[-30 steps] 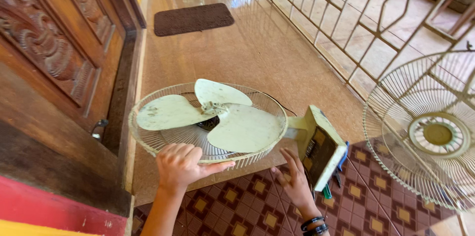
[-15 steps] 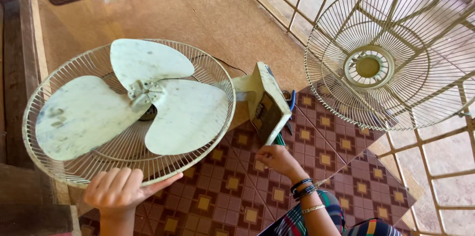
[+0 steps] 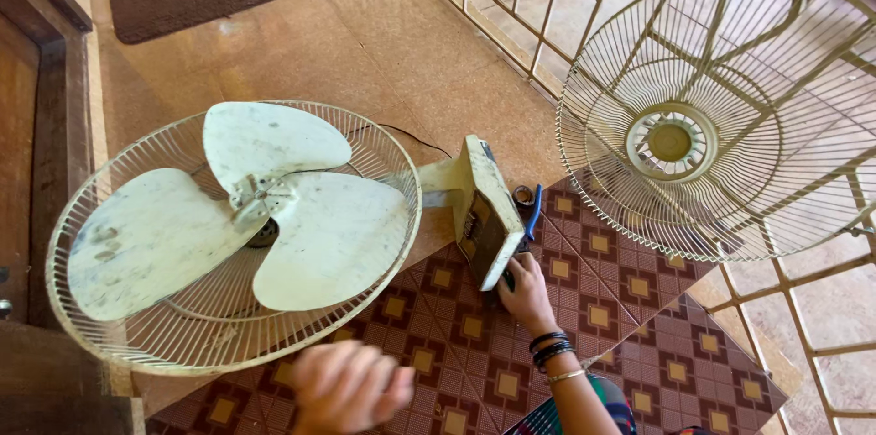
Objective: The person disassembles a standing electric fan by removing the front grille, unscrewing the fan blades, and detaching the motor housing from the base. The person uses a screwdriver to loosen screws and handles the fan components by hand.
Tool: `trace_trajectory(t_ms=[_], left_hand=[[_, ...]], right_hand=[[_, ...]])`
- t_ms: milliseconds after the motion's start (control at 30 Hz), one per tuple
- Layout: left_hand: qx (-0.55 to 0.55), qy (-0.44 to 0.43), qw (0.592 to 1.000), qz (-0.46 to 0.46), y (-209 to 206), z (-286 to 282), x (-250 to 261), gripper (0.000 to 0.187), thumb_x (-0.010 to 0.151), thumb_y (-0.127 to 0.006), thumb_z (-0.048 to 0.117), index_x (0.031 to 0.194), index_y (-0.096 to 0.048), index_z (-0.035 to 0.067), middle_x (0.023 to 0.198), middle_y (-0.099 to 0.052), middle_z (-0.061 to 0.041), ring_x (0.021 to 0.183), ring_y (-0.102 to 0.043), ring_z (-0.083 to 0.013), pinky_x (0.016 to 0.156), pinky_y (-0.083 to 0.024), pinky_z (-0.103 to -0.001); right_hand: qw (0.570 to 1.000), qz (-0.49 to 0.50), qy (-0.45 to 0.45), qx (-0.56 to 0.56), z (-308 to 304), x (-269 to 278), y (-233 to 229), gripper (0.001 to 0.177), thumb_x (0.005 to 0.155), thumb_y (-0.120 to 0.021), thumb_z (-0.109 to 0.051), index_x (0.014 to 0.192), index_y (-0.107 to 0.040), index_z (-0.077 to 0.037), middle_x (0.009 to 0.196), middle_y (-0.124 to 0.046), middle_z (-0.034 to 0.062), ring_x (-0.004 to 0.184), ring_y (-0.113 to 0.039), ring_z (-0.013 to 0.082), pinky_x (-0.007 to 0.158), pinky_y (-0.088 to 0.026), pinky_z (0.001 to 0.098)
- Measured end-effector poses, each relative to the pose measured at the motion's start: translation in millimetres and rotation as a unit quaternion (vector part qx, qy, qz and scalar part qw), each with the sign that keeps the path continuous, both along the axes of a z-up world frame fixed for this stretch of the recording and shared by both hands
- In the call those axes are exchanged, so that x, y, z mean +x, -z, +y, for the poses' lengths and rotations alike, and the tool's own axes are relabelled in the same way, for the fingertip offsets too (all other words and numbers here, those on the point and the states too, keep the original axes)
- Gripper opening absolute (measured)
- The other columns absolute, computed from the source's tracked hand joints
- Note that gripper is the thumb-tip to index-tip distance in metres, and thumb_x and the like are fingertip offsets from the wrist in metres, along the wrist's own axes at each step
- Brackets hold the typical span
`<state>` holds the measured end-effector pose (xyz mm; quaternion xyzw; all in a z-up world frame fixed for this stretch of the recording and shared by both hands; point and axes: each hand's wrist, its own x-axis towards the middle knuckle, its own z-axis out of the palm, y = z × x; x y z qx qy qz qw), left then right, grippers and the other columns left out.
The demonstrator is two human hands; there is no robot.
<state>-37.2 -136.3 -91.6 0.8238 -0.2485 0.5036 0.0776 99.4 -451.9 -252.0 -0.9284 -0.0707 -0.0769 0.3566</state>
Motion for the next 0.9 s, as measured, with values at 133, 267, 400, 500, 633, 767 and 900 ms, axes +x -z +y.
trace_trajectory(t_ms=[133, 267, 400, 500, 633, 767, 900], left_hand=[[-0.08, 0.083, 0.984, 0.136, 32.5, -93.7, 25.8, 0.021, 0.094, -0.068, 0.032, 0.086, -0.065, 0.013, 0.086, -0.066, -0.004, 0.089, -0.062, -0.0214, 0.08, -0.049, -0.038], [-0.215, 0.052, 0.942, 0.251, 46.5, -144.1, 85.0, 0.035, 0.092, -0.073, 0.042, 0.101, -0.064, 0.009, 0.096, -0.067, -0.007, 0.096, -0.063, -0.0222, 0.092, -0.052, -0.039], [-0.212, -0.013, 0.943, 0.256, 43.9, -181.6, 127.7, 0.097, 0.069, -0.082, 0.055, 0.139, -0.039, 0.004, 0.137, -0.042, -0.026, 0.131, -0.038, -0.045, 0.105, -0.038, -0.064], [-0.238, 0.021, 0.92, 0.31, 55.8, -193.6, 147.1, 0.102, 0.076, -0.082, 0.037, 0.156, -0.024, 0.01, 0.155, -0.023, -0.031, 0.147, -0.022, -0.052, 0.113, -0.032, -0.069], [-0.267, 0.075, 0.894, 0.352, 79.7, -192.2, 149.7, 0.107, 0.081, -0.083, 0.02, 0.163, -0.015, 0.012, 0.161, -0.012, -0.035, 0.152, -0.011, -0.0568, 0.116, -0.032, -0.069], [-0.234, 0.041, 0.904, 0.356, 92.2, -192.3, 153.8, 0.106, 0.084, -0.083, 0.029, 0.162, -0.013, 0.014, 0.162, -0.01, -0.034, 0.151, -0.008, -0.0578, 0.109, -0.034, -0.07], [-0.212, 0.031, 0.891, 0.401, 84.3, -190.0, 144.9, 0.108, 0.087, -0.081, 0.041, 0.164, -0.01, 0.016, 0.166, -0.005, -0.031, 0.152, -0.004, -0.0565, 0.105, -0.041, -0.066]], right_hand=[[0.996, -0.085, -0.016, -0.011, 2.1, -20.8, -14.3, 0.04, 0.081, -0.067, -0.031, 0.113, -0.071, -0.007, 0.127, -0.057, 0.0147, 0.12, -0.052, 0.0322, 0.107, -0.043, 0.0473], [0.993, -0.072, -0.038, -0.084, 7.7, -25.2, -30.4, 0.062, 0.069, -0.073, -0.043, 0.119, -0.068, -0.007, 0.135, -0.052, 0.0164, 0.125, -0.042, 0.0361, 0.102, -0.036, 0.0492], [0.991, -0.025, -0.028, -0.127, 13.5, -20.6, -17.6, 0.07, 0.074, -0.074, -0.045, 0.126, -0.059, 0.0, 0.14, -0.047, 0.0188, 0.13, -0.038, 0.0359, 0.105, -0.031, 0.0483], [0.987, -0.06, -0.026, -0.149, 12.3, -25.6, -8.9, 0.068, 0.078, -0.071, -0.042, 0.131, -0.059, -0.001, 0.137, -0.049, 0.0182, 0.132, -0.037, 0.0355, 0.108, -0.029, 0.0494], [0.981, -0.012, 0.003, -0.196, 24.0, -44.4, -14.8, 0.06, 0.084, -0.066, -0.045, 0.128, -0.06, -0.005, 0.136, -0.049, 0.0145, 0.131, -0.037, 0.0317, 0.107, -0.03, 0.0492], [0.956, 0.161, 0.043, -0.24, 54.4, -66.6, -38.4, 0.053, 0.09, -0.06, -0.052, 0.119, -0.068, -0.008, 0.144, -0.044, 0.0059, 0.134, -0.035, 0.0256, 0.108, -0.031, 0.046], [0.931, 0.204, 0.033, -0.3, 78.9, -96.9, -56.9, 0.055, 0.097, -0.051, -0.051, 0.125, -0.065, -0.006, 0.13, -0.052, 0.0072, 0.119, -0.047, 0.0242, 0.099, -0.041, 0.0457]])
